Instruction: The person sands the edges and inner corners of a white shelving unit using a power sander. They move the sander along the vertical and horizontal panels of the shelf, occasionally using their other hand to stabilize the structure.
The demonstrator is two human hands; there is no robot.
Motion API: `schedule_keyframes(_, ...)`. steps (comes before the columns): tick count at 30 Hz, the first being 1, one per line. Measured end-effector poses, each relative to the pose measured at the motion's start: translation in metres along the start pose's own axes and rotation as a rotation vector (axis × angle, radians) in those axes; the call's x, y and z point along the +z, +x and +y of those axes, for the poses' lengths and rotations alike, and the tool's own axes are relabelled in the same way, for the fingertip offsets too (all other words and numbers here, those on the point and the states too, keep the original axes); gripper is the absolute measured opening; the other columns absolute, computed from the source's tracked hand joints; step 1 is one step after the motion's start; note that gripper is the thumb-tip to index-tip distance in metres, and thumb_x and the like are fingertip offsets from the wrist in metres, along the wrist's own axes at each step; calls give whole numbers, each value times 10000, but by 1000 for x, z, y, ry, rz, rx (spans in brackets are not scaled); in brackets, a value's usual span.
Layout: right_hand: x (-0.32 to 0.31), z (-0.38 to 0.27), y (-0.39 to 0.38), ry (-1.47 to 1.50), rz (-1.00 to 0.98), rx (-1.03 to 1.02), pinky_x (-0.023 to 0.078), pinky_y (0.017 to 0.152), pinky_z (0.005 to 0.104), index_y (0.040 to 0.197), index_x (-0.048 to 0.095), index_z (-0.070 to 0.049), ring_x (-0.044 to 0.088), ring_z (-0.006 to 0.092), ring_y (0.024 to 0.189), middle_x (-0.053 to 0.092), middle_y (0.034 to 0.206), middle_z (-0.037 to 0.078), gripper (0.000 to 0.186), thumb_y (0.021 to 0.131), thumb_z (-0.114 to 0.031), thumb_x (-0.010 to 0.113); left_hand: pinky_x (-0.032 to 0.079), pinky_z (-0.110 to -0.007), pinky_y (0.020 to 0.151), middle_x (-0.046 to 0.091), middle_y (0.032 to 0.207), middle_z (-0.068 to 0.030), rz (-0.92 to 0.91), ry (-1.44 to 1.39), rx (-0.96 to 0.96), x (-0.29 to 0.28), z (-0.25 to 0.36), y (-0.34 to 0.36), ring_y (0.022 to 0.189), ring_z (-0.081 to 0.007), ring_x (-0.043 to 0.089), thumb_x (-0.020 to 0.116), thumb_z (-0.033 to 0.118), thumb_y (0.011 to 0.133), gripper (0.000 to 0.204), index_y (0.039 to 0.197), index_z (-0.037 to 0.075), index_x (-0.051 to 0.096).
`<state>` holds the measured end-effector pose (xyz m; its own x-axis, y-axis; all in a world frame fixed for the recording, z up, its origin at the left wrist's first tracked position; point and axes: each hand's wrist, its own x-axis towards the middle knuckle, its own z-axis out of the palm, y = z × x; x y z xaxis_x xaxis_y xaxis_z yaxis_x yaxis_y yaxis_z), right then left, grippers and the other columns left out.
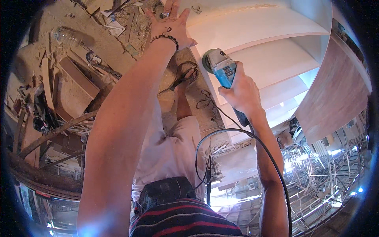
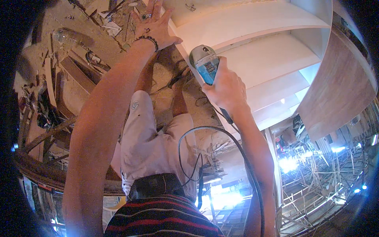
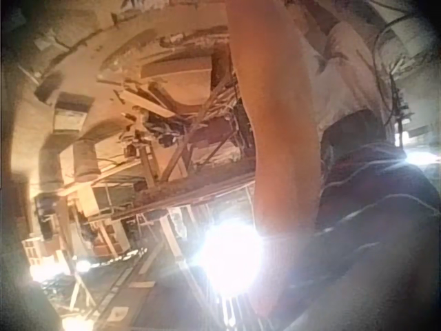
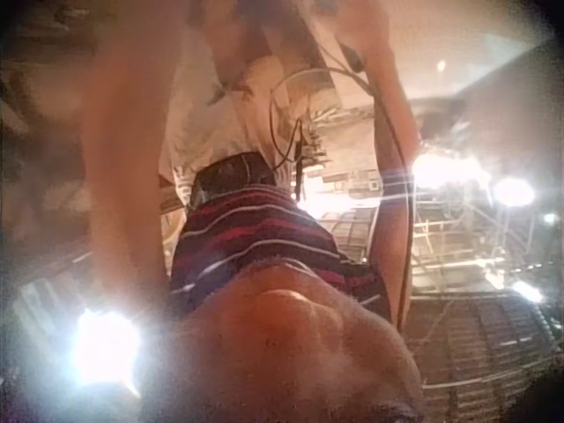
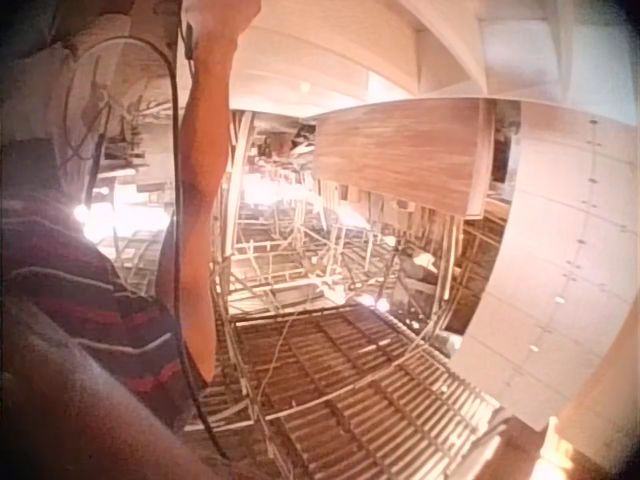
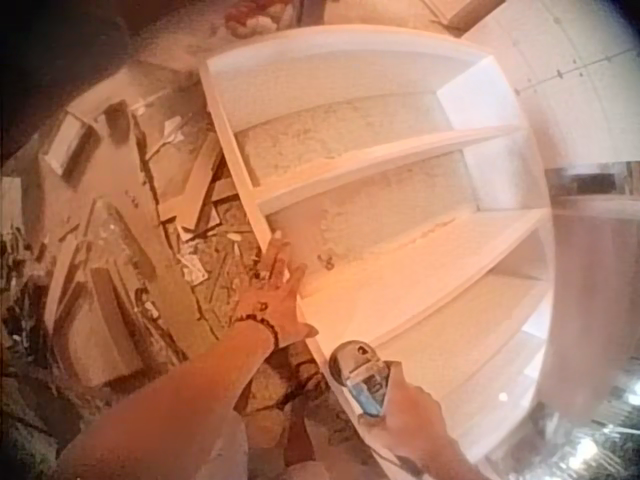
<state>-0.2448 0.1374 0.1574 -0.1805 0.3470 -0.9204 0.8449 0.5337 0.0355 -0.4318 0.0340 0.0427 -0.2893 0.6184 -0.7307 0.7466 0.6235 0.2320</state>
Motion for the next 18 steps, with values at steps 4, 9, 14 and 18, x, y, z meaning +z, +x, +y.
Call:
schedule_keyframes(4, -1, 2, 1, -11, 8, 0, 557, 863, 566, 1319, 430, -45, 716, 481, 954, 726, 965, 265, 680, 796, -258, 808, -75, -728, 1227, 54, 1757, -158, -87, -12, -12, -3, 3, 2, 1613, -346, -140, 727, 719, 763, 1123, 1647, 166, 311)
schedule_keyframes(9, -3, 6, 4, 2, 31, -22, 555, 844, 577, 1318, 440, -47, 715, 489, 938, 727, 950, 269, 671, 785, -258, 789, 88, -837, 1159, 122, 1744, -95, 210, -77, -41, 45, -9, 17, 1628, -231, 49, 789, 631, 754, 973, 1574, 246, 434)
schedule_keyframes(14, -26, 29, 14, 76, 77, -12, 554, 837, 575, 1308, 439, -38, 708, 502, 927, 726, 951, 284, 671, 771, -262, 772, 86, -880, 1118, 129, 1746, -87, 232, 2, 95, 69, 20, -6, 1628, -228, 57, 743, 515, 862, 741, 1499, 194, 539)
schedule_keyframes(18, -44, 62, 25, 64, 183, 82, 553, 835, 561, 1301, 435, -21, 705, 509, 917, 726, 950, 294, 680, 769, -272, 775, 84, -911, 1084, 159, 1737, -77, 48, 19, 233, 86, 59, -32, 1628, -216, 51, 715, 398, 919, 577, 1421, 136, 608)
